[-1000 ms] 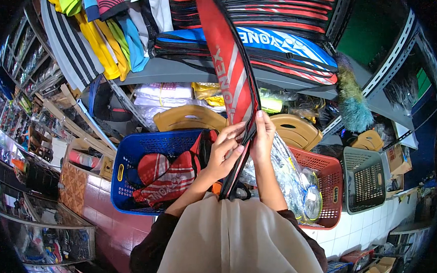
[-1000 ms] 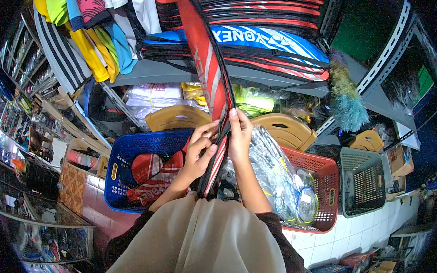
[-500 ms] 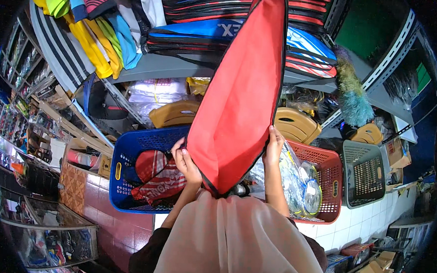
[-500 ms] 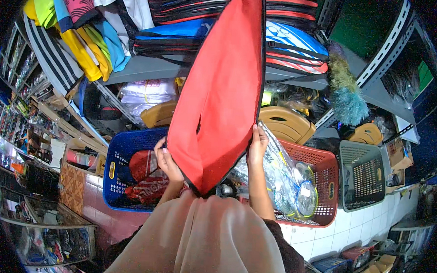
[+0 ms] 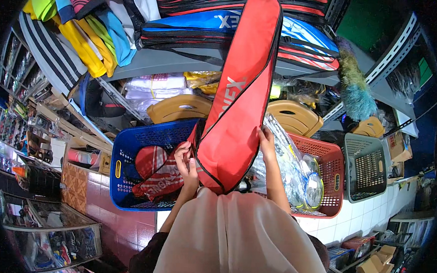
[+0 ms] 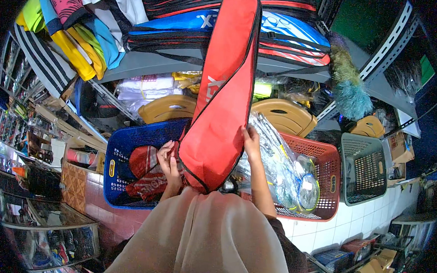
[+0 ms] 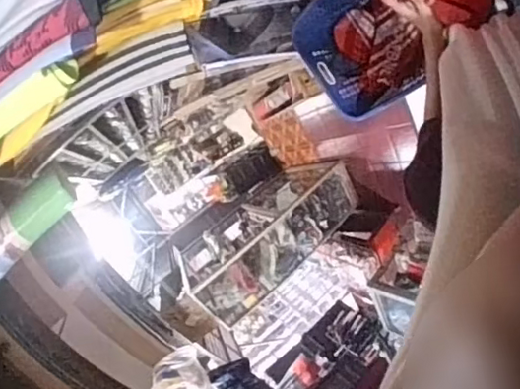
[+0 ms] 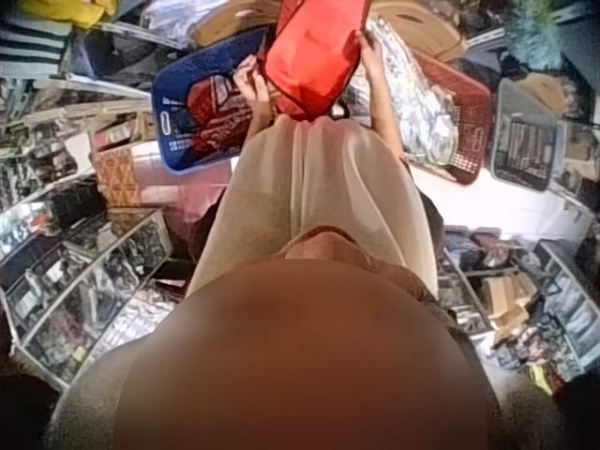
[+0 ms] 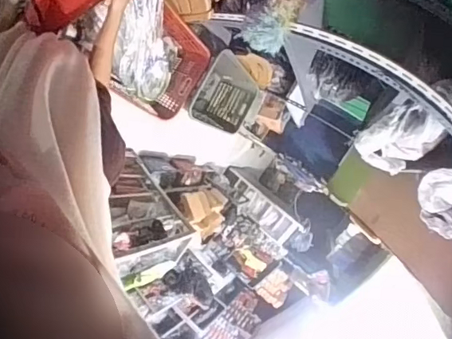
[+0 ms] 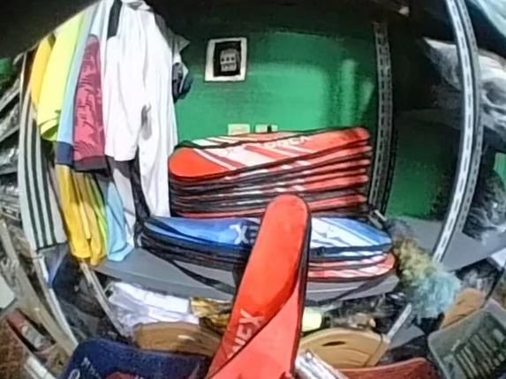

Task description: The recorder is seen putting several badminton rackets into their individual protective covers and then stacking them on a shelf.

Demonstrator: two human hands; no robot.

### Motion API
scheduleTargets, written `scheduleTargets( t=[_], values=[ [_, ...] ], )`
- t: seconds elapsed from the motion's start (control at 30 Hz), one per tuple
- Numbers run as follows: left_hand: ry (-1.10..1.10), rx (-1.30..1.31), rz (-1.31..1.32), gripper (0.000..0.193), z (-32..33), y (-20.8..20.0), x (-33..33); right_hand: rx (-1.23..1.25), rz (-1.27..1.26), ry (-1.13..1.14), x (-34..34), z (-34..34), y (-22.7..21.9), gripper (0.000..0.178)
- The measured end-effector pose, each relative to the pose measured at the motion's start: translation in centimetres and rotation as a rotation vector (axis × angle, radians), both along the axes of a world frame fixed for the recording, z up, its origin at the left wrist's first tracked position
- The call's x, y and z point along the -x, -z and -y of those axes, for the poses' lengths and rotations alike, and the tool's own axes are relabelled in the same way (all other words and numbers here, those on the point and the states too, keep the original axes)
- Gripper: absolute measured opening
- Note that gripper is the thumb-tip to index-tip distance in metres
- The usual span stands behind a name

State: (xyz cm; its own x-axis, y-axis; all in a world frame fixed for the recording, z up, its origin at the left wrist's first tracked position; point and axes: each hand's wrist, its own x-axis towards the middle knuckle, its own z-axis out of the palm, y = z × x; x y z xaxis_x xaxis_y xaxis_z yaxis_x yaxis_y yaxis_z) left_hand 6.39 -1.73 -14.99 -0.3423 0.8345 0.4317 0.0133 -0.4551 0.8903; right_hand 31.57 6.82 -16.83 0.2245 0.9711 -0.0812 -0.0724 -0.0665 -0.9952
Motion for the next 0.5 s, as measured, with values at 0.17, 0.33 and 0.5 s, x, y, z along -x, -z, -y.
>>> scheduleTargets(
  t=[0.17,0.33,0.5],
  values=[
    [-0.065,-0.116,-0.038,0.028,-1.1,-1.8,-0.4,0.018,-0.118,0.088,-1.0,0.2,-0.6,0.048],
    [-0.122,-0.175,-0.245,0.022,-2.1,-6.7,-1.6,-0.033,-0.086,0.092,-3.4,1.3,-1.0,0.046],
    [0.228,-0.372,-0.448,0.014,-4.2,-13.0,-7.1,-0.028,-0.116,0.319,-6.6,2.6,-0.1,0.04]
  ],
)
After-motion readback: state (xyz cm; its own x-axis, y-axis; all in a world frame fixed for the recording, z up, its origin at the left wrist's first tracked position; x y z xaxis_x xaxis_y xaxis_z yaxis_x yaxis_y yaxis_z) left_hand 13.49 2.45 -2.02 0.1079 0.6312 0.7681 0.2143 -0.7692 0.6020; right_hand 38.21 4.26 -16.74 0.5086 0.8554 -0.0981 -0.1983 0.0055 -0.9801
